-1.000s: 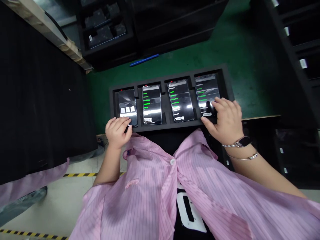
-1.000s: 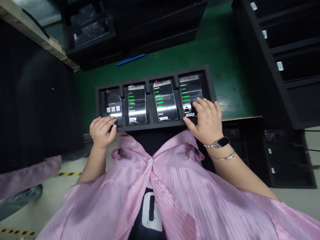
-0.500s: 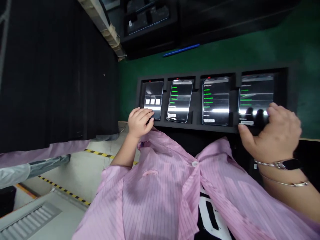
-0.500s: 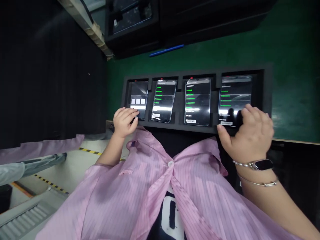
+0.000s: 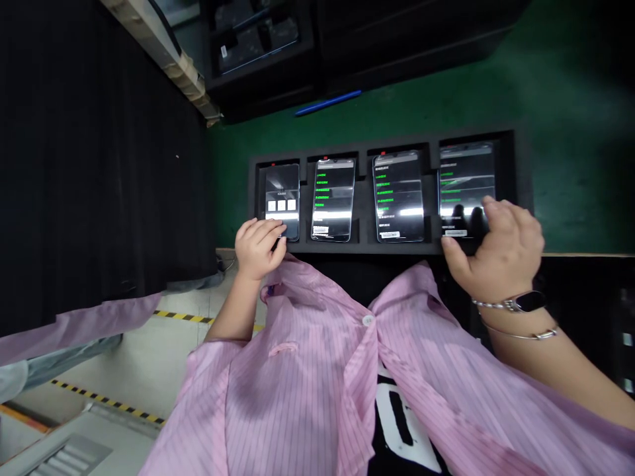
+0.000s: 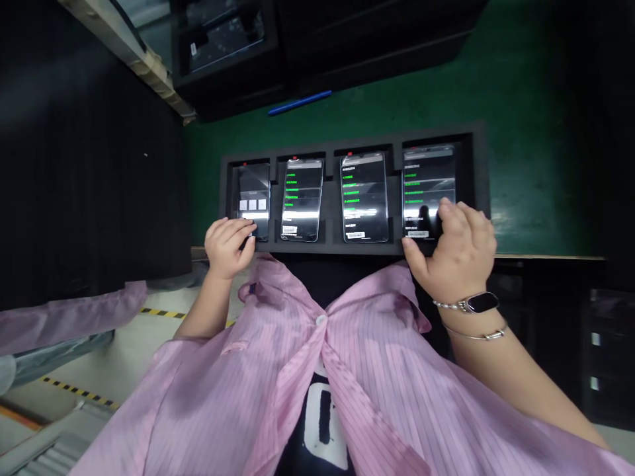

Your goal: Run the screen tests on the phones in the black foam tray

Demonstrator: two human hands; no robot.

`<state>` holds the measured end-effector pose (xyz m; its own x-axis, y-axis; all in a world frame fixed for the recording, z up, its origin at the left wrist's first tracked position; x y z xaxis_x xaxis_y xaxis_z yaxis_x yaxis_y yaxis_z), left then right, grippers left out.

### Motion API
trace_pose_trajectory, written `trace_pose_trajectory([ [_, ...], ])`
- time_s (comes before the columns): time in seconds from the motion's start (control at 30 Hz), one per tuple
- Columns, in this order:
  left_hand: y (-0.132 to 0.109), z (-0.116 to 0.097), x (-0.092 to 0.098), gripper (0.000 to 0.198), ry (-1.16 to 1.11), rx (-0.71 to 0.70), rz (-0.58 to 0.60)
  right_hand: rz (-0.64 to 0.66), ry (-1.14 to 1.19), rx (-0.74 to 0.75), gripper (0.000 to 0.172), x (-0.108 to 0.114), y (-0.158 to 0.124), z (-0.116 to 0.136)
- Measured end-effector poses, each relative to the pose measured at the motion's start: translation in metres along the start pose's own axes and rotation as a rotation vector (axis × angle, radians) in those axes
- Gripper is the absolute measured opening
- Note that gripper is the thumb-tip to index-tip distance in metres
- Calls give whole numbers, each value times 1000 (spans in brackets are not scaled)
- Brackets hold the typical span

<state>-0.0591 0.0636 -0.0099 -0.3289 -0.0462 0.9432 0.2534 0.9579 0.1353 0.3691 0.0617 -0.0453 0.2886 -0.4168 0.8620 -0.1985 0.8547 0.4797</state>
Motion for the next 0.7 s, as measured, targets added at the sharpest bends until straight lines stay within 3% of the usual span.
trace_pose_trajectory([
  [0.1, -1, 1, 3, 34, 7, 18, -51, -4, -19, 12, 77, 1, 1, 2],
  [0.2, 0, 5, 9, 62, 2, 140, -157, 17, -28, -19, 71, 3, 3, 5],
  [0.27, 3, 7, 9, 73, -11, 229, -133, 27, -9, -14, 72, 4, 5, 7],
  [0.4, 10, 8, 5, 63, 1, 250, -49, 10, -32, 26, 66, 10, 7, 9],
  [0.53, 10, 13, 3, 75, -30, 218, -104, 100, -55, 54, 38, 11, 9, 12],
  [0.7, 8, 18, 0, 77, -49, 246, -133, 133, -29, 25, 35, 11, 11, 15],
])
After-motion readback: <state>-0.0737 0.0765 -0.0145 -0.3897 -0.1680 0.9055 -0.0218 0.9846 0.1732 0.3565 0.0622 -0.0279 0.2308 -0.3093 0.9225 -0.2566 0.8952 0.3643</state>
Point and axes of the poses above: each hand's wrist, its own y-axis towards the middle knuckle, its own x-axis out of the back of the hand, z = x × y, the point moved 5 cm from there along y, towards the middle knuckle, and after that the axes turned 6 degrees about z, right-handed, at the moved point
